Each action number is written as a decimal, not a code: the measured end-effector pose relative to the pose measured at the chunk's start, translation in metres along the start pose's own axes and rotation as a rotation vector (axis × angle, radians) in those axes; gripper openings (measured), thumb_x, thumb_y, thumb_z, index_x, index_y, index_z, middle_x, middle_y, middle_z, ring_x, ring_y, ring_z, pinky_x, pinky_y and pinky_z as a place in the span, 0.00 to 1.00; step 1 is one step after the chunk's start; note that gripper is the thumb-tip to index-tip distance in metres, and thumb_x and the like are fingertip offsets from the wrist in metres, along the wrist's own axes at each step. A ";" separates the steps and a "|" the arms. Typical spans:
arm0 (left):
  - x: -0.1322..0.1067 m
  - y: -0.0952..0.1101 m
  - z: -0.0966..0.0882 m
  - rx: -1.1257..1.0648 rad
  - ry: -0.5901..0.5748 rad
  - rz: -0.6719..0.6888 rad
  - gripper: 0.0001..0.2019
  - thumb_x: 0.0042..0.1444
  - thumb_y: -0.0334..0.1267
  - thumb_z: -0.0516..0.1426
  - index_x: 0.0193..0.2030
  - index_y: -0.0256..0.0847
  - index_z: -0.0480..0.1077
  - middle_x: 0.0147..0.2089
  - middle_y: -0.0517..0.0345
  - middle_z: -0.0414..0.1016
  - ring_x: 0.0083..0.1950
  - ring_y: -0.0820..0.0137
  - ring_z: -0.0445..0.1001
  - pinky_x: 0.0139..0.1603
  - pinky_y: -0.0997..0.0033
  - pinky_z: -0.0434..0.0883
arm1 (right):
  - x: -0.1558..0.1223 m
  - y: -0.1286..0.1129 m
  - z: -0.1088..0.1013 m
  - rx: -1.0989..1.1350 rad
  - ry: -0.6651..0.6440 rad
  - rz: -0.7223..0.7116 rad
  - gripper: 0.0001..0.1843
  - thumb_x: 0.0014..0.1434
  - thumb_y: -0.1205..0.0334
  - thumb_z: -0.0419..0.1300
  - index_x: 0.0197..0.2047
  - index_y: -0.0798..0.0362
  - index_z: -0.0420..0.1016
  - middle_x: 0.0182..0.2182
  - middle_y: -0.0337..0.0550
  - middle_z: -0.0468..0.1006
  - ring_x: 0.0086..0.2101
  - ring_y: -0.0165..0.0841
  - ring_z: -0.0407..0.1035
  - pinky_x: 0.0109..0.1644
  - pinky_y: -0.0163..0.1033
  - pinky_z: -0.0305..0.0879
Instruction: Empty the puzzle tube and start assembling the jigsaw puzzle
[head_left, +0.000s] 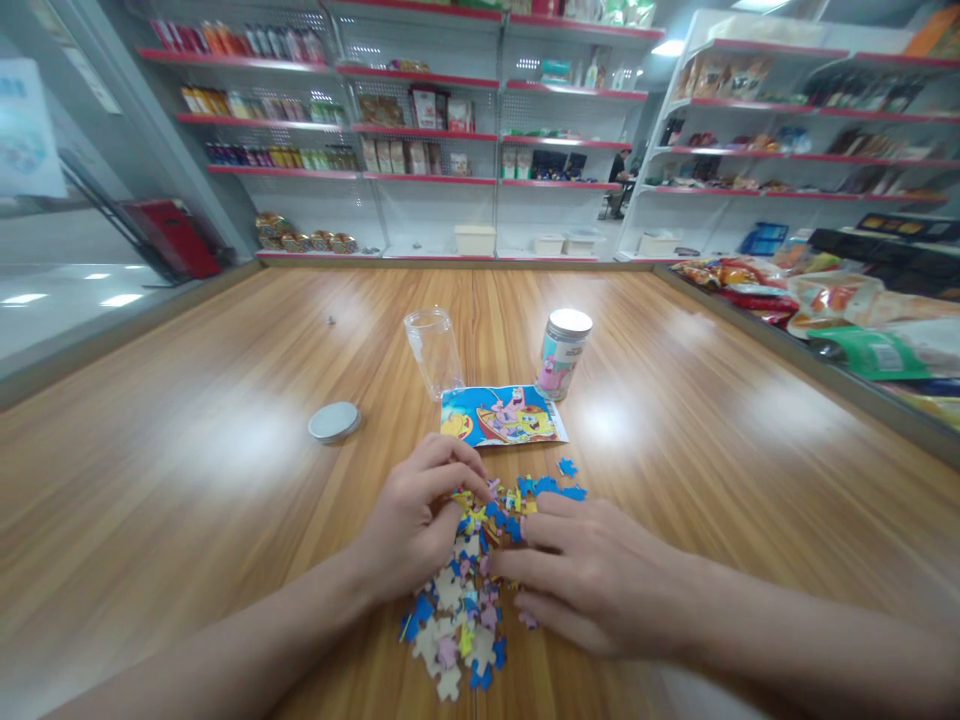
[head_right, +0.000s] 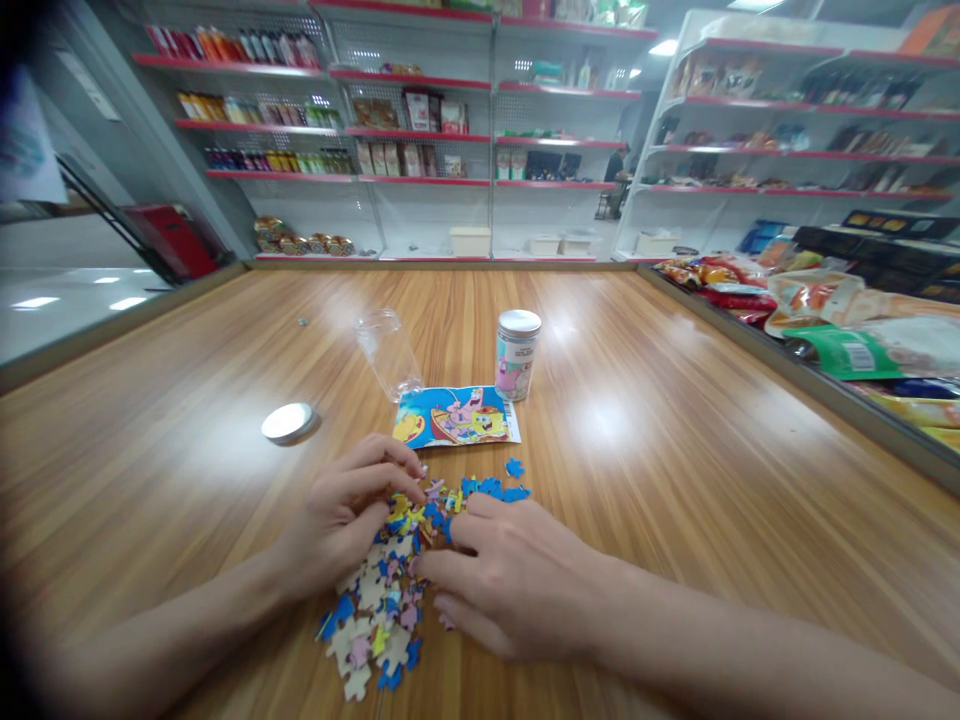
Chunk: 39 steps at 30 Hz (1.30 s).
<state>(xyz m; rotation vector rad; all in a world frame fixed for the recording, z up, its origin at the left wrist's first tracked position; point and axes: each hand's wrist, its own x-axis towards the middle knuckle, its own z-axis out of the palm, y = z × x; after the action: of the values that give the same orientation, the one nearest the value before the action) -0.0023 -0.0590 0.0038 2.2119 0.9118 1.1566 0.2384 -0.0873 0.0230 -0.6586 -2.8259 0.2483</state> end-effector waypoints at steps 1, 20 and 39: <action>0.000 -0.001 0.000 -0.002 -0.002 -0.006 0.20 0.49 0.16 0.48 0.35 0.39 0.77 0.43 0.54 0.72 0.47 0.67 0.73 0.49 0.63 0.72 | 0.000 0.001 0.003 -0.006 0.011 -0.025 0.14 0.70 0.57 0.53 0.54 0.49 0.74 0.37 0.44 0.74 0.36 0.34 0.65 0.38 0.40 0.60; -0.002 -0.005 0.002 0.014 0.025 -0.023 0.21 0.44 0.15 0.46 0.30 0.39 0.76 0.43 0.54 0.72 0.46 0.68 0.73 0.47 0.63 0.72 | 0.006 -0.015 0.013 0.049 0.067 -0.164 0.15 0.71 0.52 0.53 0.43 0.52 0.76 0.37 0.43 0.73 0.36 0.33 0.63 0.37 0.41 0.58; -0.002 -0.006 0.003 0.046 0.019 -0.012 0.21 0.45 0.15 0.47 0.30 0.39 0.77 0.42 0.54 0.72 0.46 0.67 0.72 0.48 0.63 0.72 | 0.006 -0.016 0.016 0.099 0.293 -0.088 0.13 0.64 0.64 0.55 0.27 0.54 0.71 0.29 0.42 0.70 0.29 0.30 0.59 0.31 0.39 0.55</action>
<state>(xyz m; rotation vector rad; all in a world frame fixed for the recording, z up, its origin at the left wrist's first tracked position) -0.0026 -0.0562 -0.0028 2.2325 0.9670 1.1635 0.2227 -0.1009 0.0121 -0.5018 -2.5371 0.2522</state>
